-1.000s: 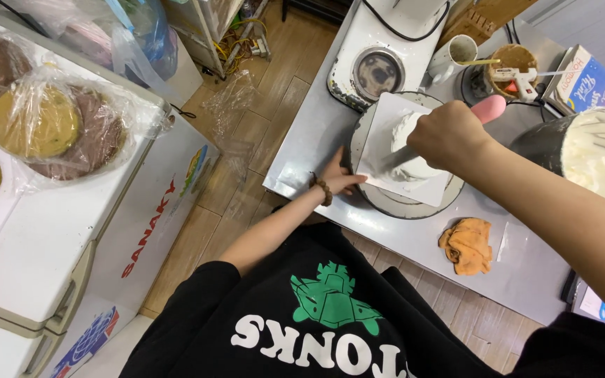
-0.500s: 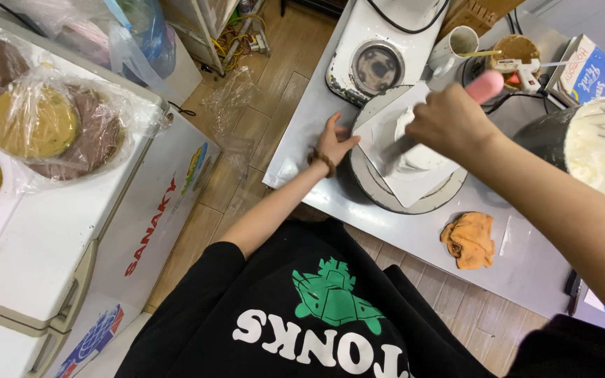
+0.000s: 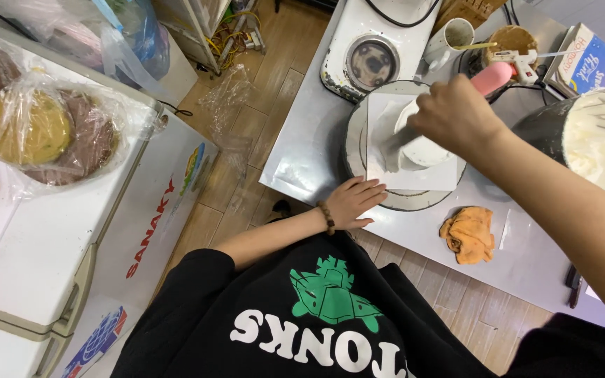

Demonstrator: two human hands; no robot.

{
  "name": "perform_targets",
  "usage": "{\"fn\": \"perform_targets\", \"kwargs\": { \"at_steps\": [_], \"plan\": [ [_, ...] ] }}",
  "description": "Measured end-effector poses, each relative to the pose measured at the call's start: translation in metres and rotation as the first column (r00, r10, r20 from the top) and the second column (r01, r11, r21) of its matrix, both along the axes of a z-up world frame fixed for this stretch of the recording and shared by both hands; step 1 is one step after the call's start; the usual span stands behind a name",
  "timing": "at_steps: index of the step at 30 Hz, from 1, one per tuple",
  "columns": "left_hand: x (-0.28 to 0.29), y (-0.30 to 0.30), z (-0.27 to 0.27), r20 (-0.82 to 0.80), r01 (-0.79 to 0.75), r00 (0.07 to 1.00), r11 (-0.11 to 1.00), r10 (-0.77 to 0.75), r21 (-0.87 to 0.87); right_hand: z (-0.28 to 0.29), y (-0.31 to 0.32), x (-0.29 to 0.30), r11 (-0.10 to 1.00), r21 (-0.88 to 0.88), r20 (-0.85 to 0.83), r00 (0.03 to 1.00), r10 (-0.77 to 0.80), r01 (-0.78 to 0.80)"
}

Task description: Spreading frosting onto a layer cake using a spatula.

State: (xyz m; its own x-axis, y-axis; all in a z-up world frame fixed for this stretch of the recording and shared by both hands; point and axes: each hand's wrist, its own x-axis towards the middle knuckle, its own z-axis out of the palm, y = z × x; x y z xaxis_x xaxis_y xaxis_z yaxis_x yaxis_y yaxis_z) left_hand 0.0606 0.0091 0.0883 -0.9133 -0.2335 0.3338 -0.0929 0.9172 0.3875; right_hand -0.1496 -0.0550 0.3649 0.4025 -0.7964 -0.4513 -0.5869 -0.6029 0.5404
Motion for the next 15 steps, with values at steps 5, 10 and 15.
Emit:
{"fn": "perform_targets", "kwargs": {
  "at_steps": [5,10,15],
  "plan": [
    [0.006,-0.018,-0.002,0.047,-0.065,0.997,0.998,0.066,-0.023,-0.005,0.012,0.0,0.98,0.07,-0.138,0.975,-0.175,0.185],
    [0.012,-0.042,0.001,-0.052,-0.16,0.986,0.987,0.16,0.003,-0.001,0.009,0.0,0.997,0.066,-0.111,0.993,-0.026,0.033],
    [0.003,-0.068,0.002,-0.063,-0.227,0.971,0.973,0.23,0.051,-0.003,0.02,0.003,0.981,0.077,-0.161,0.973,-0.165,0.179]
  ]
}}
